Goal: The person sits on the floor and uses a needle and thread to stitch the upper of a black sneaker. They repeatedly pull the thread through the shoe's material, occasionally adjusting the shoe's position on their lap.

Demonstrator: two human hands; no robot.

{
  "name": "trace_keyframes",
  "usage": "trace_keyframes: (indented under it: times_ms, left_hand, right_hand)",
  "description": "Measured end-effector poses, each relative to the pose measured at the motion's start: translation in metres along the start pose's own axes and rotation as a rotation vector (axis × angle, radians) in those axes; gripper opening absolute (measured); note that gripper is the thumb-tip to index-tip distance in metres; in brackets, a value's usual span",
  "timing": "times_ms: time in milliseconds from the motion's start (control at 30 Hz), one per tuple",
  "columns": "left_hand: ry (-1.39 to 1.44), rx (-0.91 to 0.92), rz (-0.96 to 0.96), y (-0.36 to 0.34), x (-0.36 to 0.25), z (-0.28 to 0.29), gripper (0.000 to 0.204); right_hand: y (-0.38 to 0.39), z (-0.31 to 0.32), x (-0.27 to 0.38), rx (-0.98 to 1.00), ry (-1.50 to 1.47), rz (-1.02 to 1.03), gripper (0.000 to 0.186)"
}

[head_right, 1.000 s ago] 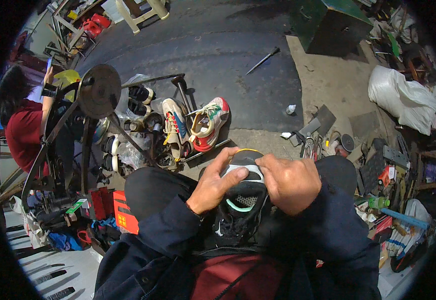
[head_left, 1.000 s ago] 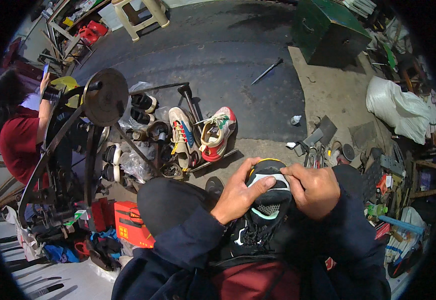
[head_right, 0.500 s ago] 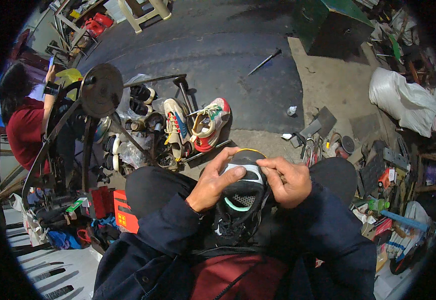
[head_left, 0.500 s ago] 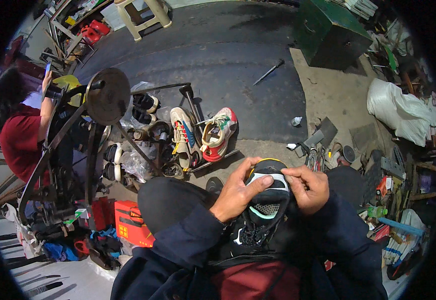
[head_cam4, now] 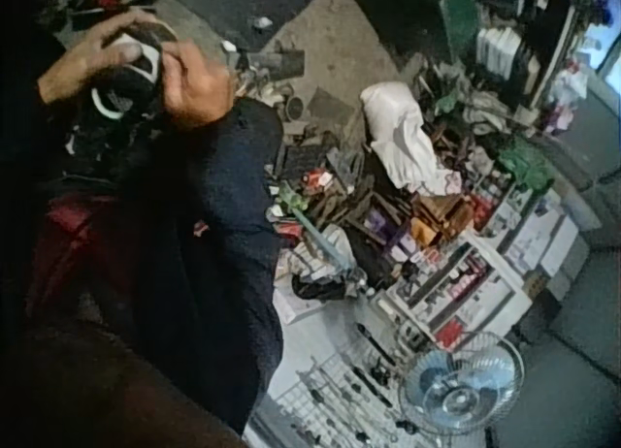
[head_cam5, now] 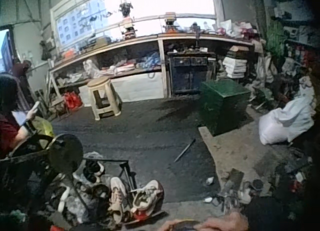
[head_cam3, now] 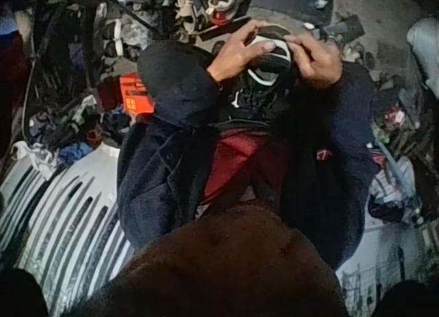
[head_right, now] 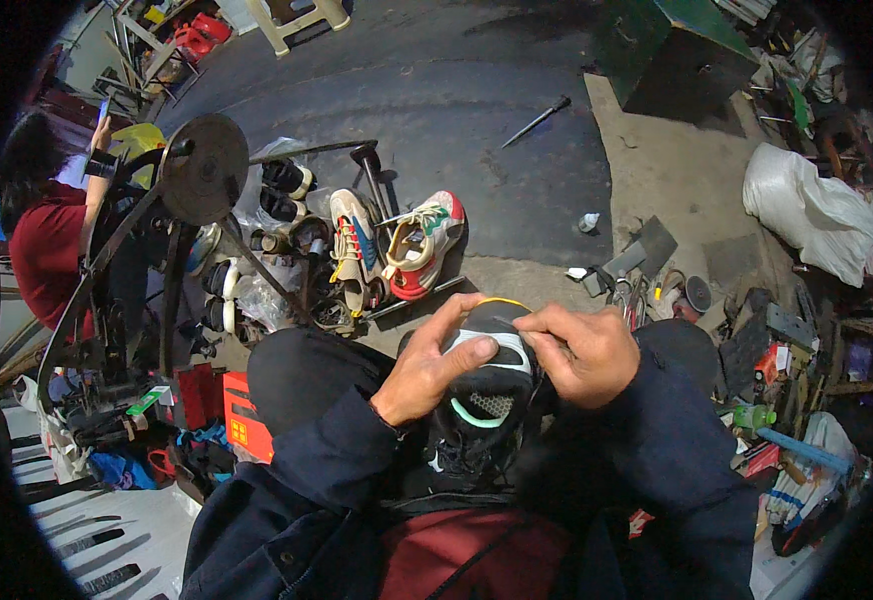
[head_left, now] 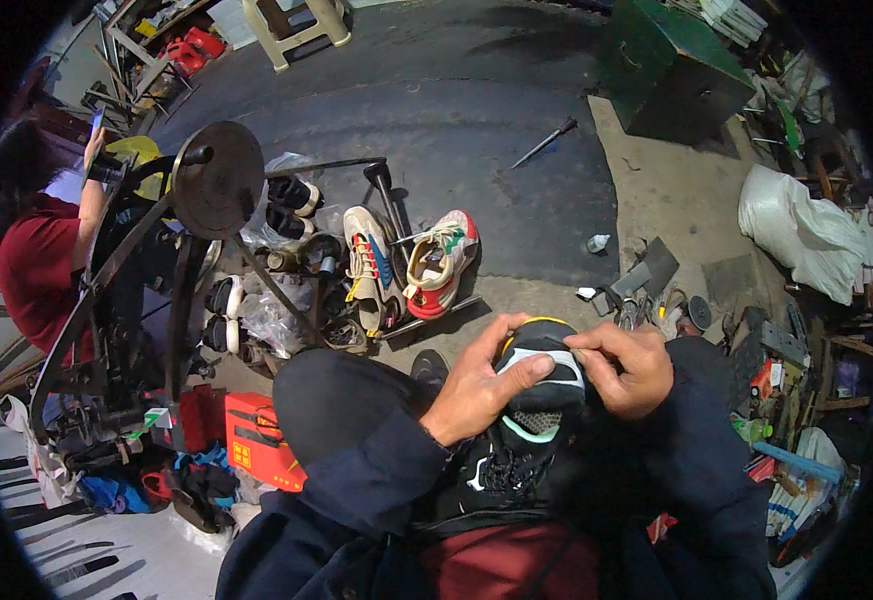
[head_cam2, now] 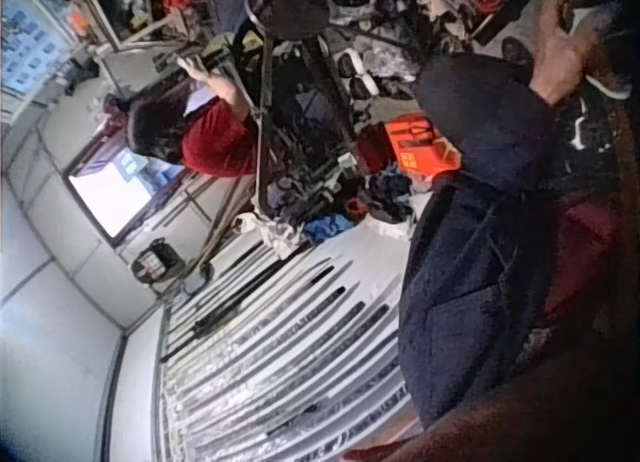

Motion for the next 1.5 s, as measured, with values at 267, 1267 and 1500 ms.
trace_keyframes:
  times_ms: [267, 1267, 1500]
  left_hand:
    - [0.041, 0.032, 0.007, -0.001, -0.002, -0.005, 0.054]
    - [0.181, 0.179, 0.126, 0.015, -0.007, 0.027, 0.111]
    - [0.318, 0.143, 0.161, 0.011, 0.019, 0.038, 0.093]
  right_hand:
    - [-0.001, 0.014, 0.004, 0.058, -0.071, -0.118, 0.013]
    - [0.068, -0.028, 0.033, -0.369, -0.635, -0.397, 0.019]
    - [0.057, -0.014, 0.032, -0.313, -0.403, -0.268, 0.017]
Point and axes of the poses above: each hand's wrist, its own y-axis away from the middle knuckle, its own z-axis out of the back of the hand, x = y × z, the point moved 3 cm from there along -y, towards the middle knuckle, and after that the axes turned 14 degrees about -y, right-handed, at the moved point
